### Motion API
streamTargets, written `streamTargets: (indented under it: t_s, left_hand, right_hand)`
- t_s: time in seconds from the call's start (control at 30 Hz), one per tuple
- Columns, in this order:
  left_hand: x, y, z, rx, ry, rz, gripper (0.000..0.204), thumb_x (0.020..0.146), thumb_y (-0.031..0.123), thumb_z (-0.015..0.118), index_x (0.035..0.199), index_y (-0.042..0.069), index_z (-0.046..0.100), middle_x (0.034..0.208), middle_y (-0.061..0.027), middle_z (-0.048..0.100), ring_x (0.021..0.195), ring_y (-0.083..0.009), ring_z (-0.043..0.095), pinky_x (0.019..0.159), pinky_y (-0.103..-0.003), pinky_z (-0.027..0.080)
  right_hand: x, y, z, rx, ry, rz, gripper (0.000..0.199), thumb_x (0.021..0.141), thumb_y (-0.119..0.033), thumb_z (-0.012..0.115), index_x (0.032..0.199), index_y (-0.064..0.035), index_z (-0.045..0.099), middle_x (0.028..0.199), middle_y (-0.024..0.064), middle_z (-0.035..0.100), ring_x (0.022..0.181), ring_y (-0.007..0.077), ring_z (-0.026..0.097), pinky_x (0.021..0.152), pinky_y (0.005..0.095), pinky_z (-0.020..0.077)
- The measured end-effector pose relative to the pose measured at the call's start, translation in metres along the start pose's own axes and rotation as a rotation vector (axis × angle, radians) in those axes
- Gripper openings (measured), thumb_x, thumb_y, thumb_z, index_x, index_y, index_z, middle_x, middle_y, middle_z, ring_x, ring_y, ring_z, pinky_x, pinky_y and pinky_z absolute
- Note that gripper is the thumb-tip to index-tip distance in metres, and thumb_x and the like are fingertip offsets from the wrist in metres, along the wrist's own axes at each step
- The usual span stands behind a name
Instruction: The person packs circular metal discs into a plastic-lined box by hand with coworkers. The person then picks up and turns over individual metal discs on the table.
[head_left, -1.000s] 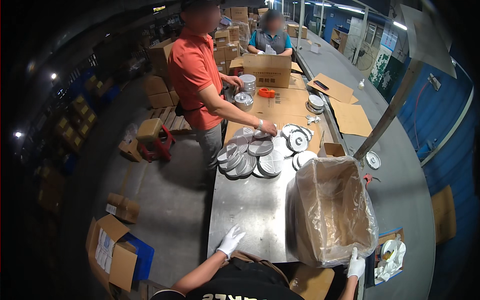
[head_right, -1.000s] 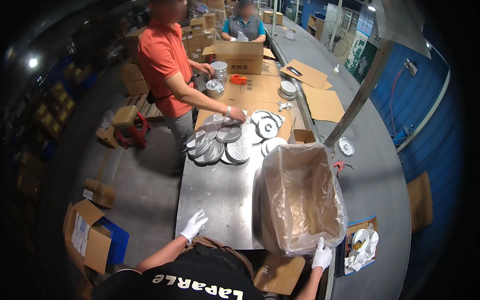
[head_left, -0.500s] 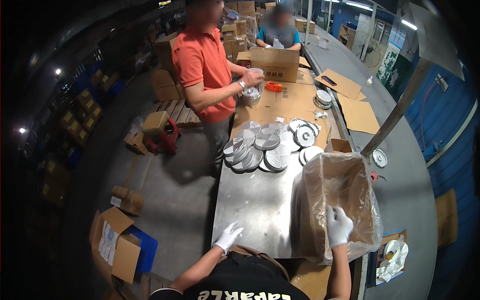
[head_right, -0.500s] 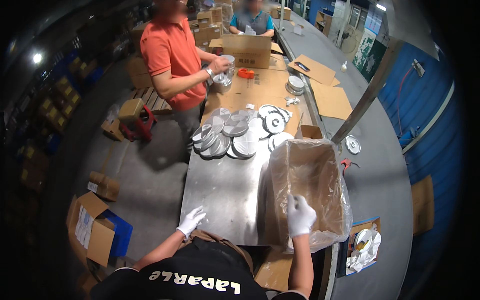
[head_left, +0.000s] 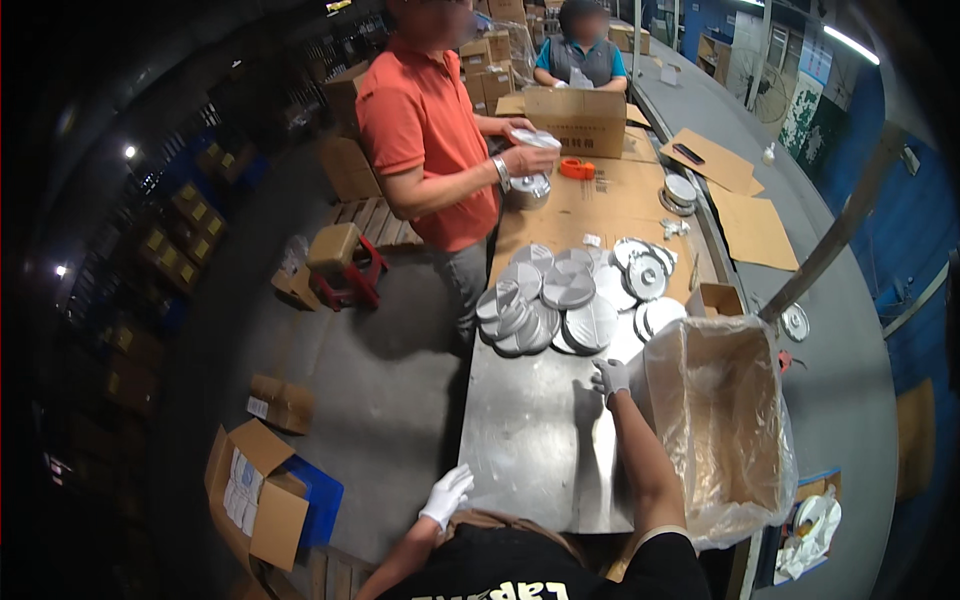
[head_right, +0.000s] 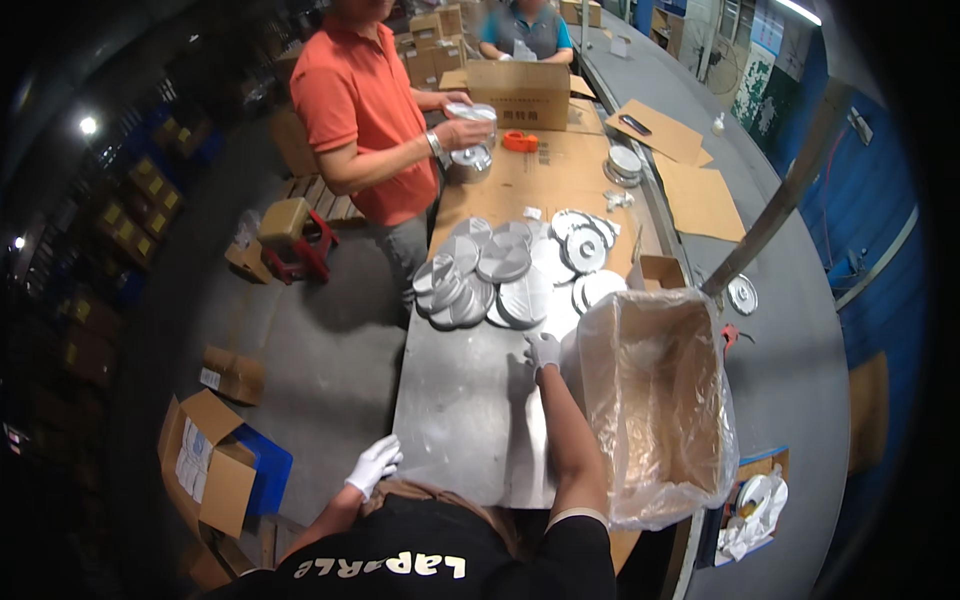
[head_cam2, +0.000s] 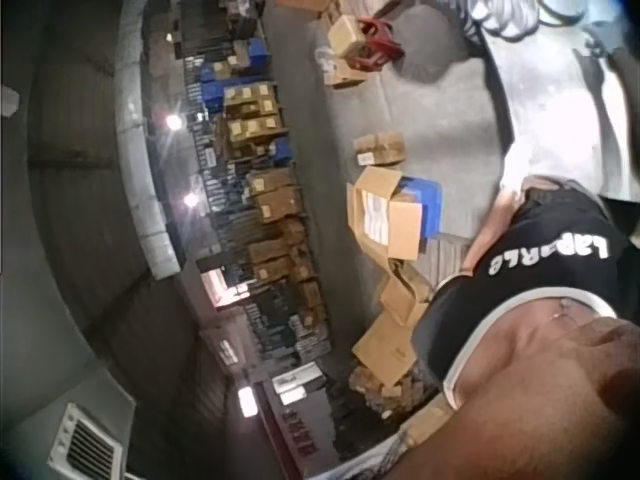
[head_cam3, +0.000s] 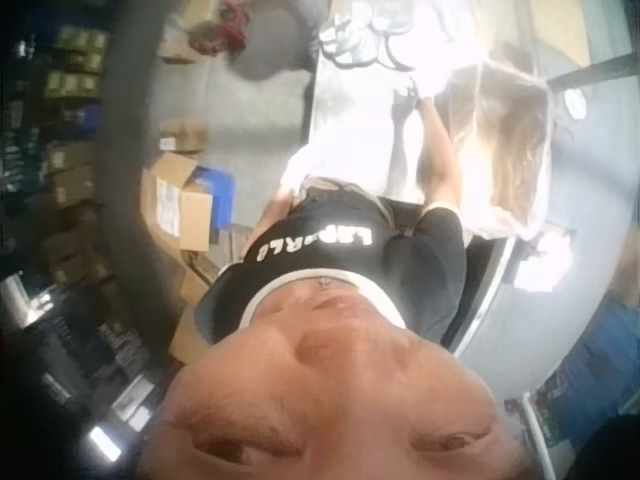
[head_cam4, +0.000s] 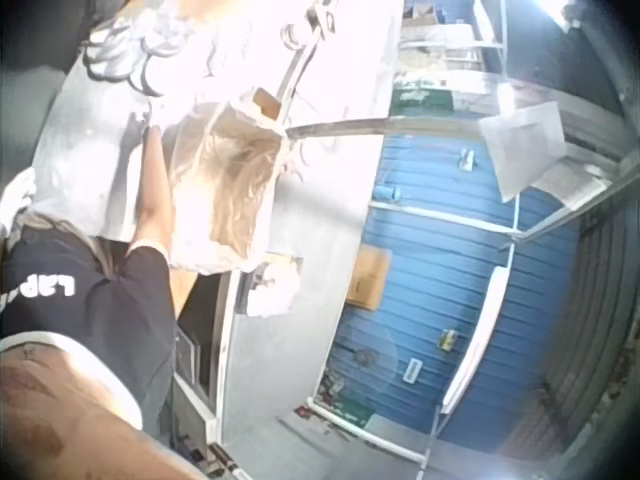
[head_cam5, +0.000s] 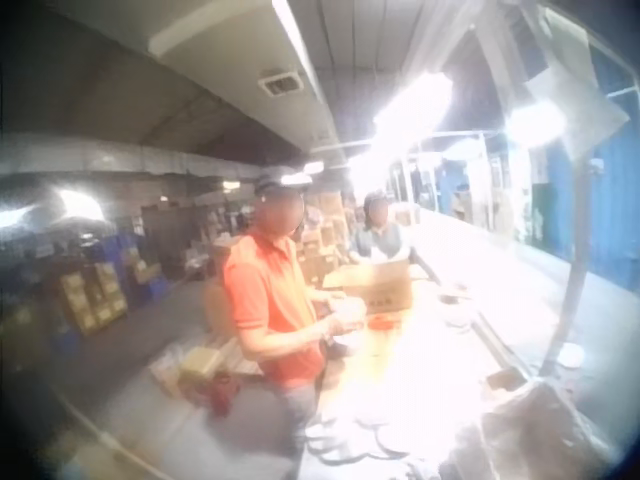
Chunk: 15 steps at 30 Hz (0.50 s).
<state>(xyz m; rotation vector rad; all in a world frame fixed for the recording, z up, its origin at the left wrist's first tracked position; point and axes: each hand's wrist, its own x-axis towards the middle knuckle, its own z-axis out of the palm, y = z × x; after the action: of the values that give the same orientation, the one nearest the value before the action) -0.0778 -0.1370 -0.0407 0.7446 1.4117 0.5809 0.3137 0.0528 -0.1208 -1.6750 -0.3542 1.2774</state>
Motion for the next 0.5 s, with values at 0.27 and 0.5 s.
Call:
streamTargets:
  t_s: [0.27,0.5]
  left_hand:
    - [0.015,0.002,-0.045,-0.049,0.098,-0.049,0.044,0.096,0.019,0.055,0.138,0.009,0.045,0.132,-0.0092,0.055,0.109,-0.0187,0.06,0.084,-0.031,0.05]
    - [0.025,-0.003,-0.049,-0.04,0.085,-0.047,0.046,0.092,0.02,0.06,0.136,0.009,0.049,0.126,-0.0073,0.059,0.102,-0.0163,0.061,0.08,-0.028,0.047]
  right_hand:
    - [0.133,0.019,0.017,0.182,0.331,-0.222,0.066,0.073,0.004,0.059,0.135,0.009,0.038,0.085,0.0154,0.061,0.063,0.0189,0.058,0.052,0.0304,0.0454]
    - [0.094,-0.001,0.022,0.492,0.276,-0.045,0.028,0.08,0.003,0.051,0.107,-0.0013,0.057,0.077,0.0085,0.06,0.058,0.0162,0.054,0.051,0.0266,0.0426]
